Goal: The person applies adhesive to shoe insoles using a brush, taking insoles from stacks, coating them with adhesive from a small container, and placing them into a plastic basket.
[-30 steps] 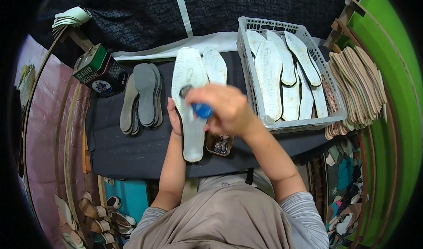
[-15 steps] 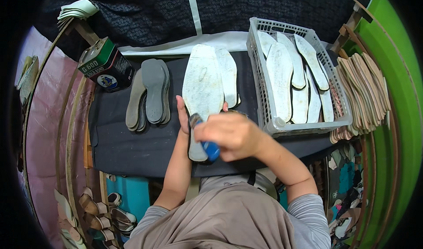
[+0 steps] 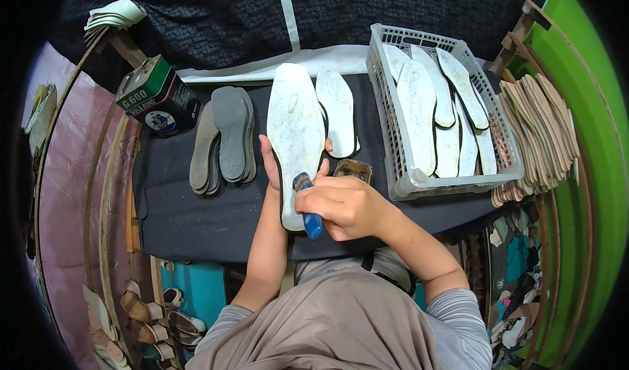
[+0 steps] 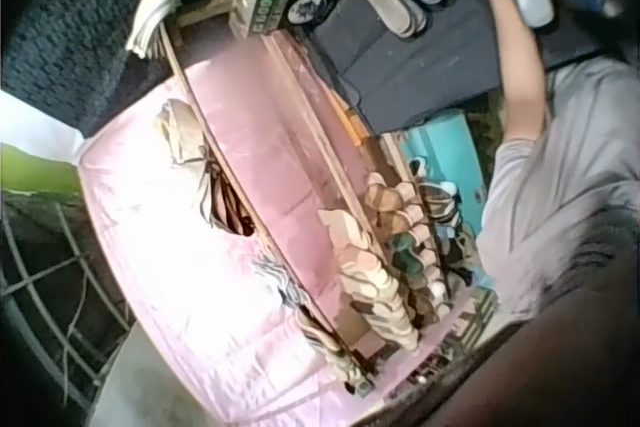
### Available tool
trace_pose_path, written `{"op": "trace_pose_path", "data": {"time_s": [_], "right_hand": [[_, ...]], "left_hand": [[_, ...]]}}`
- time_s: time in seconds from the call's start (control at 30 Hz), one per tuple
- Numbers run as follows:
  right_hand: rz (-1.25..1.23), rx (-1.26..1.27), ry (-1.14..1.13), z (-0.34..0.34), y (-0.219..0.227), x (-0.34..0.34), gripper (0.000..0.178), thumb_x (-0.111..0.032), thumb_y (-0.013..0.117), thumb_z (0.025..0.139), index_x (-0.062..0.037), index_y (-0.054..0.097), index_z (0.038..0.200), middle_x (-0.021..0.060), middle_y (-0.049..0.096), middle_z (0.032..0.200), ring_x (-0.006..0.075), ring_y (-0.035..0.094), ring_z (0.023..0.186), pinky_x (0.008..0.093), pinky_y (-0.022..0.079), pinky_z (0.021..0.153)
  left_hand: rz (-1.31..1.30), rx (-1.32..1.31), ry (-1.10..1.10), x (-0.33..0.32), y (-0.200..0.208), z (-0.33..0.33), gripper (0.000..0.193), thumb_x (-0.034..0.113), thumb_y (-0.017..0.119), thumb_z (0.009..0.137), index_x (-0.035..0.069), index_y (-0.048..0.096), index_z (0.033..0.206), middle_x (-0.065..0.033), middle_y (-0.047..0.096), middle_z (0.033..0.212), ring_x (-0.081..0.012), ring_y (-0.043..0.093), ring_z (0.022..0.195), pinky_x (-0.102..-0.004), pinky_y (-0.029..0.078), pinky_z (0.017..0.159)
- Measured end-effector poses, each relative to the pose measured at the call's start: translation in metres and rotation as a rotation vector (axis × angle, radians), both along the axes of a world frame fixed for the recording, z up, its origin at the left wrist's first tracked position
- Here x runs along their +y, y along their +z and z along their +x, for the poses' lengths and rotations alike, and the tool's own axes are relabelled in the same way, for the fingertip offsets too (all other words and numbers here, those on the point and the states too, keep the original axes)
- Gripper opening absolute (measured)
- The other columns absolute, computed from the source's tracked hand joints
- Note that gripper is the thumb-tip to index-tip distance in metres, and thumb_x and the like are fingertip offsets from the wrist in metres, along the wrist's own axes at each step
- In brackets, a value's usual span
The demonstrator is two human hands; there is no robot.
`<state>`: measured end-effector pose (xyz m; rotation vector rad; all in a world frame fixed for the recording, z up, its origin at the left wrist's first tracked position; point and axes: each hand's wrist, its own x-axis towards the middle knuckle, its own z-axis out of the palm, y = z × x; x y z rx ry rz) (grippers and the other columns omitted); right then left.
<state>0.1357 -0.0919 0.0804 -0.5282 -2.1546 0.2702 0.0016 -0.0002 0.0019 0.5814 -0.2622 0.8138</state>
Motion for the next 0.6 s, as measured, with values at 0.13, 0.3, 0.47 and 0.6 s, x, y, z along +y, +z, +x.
{"op": "trace_pose_path", "data": {"time_s": [0.13, 0.3, 0.47, 0.6], "right_hand": [[0.062, 0.081, -0.213, 0.015, 0.027, 0.027, 0.038, 0.011, 0.054, 0.058, -0.0055, 0.062, 0.091, 0.0095, 0.064, 0.084, 0.0221, 0.064, 0.068, 0.0302, 0.052, 0.061], [0.276, 0.356, -0.386, 0.029, 0.044, 0.071, 0.039, 0.012, 0.055, 0.060, -0.0062, 0.063, 0.094, 0.0092, 0.066, 0.086, 0.0183, 0.064, 0.064, 0.0261, 0.051, 0.055], [0.193, 0.247, -0.407, 0.017, 0.010, 0.033, 0.035, 0.007, 0.058, 0.059, -0.0040, 0.062, 0.092, 0.0110, 0.065, 0.083, 0.0226, 0.061, 0.062, 0.0308, 0.050, 0.058], [0.021, 0.139, -0.229, 0.002, -0.009, 0.001, 0.031, 0.005, 0.063, 0.060, -0.0030, 0.063, 0.091, 0.0106, 0.064, 0.080, 0.0263, 0.061, 0.064, 0.0346, 0.051, 0.065]], "left_hand": [[-0.214, 0.121, 0.088, -0.008, -0.002, 0.001, 0.099, 0.083, 0.026, 0.075, 0.004, 0.034, 0.134, -0.0210, 0.054, 0.102, -0.0254, 0.054, 0.053, -0.0303, 0.043, 0.043], [0.031, 0.131, 0.005, -0.014, 0.006, 0.009, 0.099, 0.084, 0.025, 0.074, 0.004, 0.036, 0.132, -0.0207, 0.054, 0.102, -0.0262, 0.053, 0.051, -0.0307, 0.042, 0.043], [-0.040, 0.064, 0.056, -0.008, -0.003, 0.002, 0.093, 0.080, 0.029, 0.077, 0.006, 0.037, 0.133, -0.0199, 0.055, 0.102, -0.0275, 0.056, 0.065, -0.0327, 0.046, 0.047], [-0.275, 0.261, 0.350, -0.005, 0.011, 0.004, 0.097, 0.083, 0.025, 0.075, 0.003, 0.039, 0.130, -0.0235, 0.057, 0.103, -0.0326, 0.061, 0.069, -0.0355, 0.049, 0.050]]}}
